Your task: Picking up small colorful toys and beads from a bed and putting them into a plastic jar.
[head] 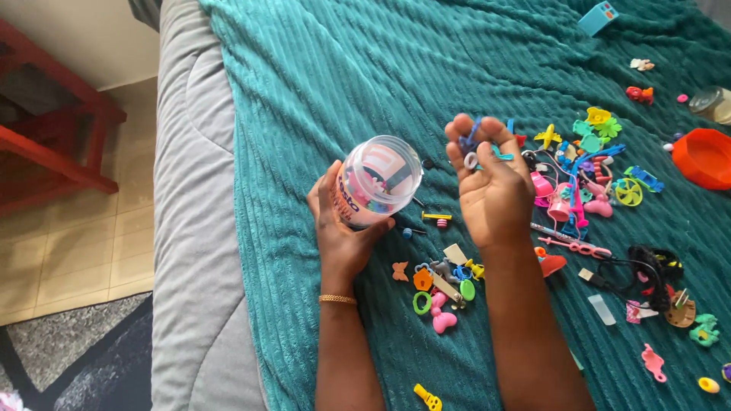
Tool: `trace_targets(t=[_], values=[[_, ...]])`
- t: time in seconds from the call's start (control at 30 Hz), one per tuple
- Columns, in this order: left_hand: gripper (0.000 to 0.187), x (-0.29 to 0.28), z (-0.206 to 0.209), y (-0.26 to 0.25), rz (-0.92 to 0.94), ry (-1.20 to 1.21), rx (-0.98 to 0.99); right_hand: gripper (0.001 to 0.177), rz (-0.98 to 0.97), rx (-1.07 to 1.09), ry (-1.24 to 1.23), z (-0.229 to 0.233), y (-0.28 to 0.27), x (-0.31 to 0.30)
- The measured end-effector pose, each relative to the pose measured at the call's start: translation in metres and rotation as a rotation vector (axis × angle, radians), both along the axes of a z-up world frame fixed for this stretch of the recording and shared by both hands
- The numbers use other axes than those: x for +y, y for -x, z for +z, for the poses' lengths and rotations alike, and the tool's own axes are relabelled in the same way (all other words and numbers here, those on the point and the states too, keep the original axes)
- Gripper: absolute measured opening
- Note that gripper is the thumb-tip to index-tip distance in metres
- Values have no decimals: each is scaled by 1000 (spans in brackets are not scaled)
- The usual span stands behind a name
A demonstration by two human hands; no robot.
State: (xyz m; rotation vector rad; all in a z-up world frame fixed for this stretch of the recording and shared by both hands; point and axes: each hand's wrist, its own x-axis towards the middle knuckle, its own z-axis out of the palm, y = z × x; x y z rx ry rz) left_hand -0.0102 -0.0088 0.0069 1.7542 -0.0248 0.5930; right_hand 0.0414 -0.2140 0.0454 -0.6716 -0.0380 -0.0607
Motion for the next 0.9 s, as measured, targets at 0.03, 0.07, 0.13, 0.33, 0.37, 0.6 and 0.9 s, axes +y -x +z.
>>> trace_targets(t=[0.03, 0.07, 0.13, 0.33, 0.37, 0.6, 0.9], values=[[112, 0, 0, 1, 5, -1, 1, 22, 5, 1, -1, 7, 6, 11], [112, 0, 0, 1, 10, -19, 0, 25, 5, -65, 85, 14, 12, 21], [112, 0, 0, 0, 14, -38, 0, 29, 4, -131, 170, 24, 21, 35], [110, 3, -5, 1, -59, 123, 4, 27, 60, -281, 455, 15, 24, 29], [111, 4, -5, 1, -48, 77, -12, 28, -18, -200, 306, 7, 19, 23], [112, 1, -1, 1, -50, -8, -32, 72, -86, -410, 422, 1, 18, 34], [112, 4, -4, -3, -62, 26, -40, 49, -261, -249, 1171, -36, -12, -33]])
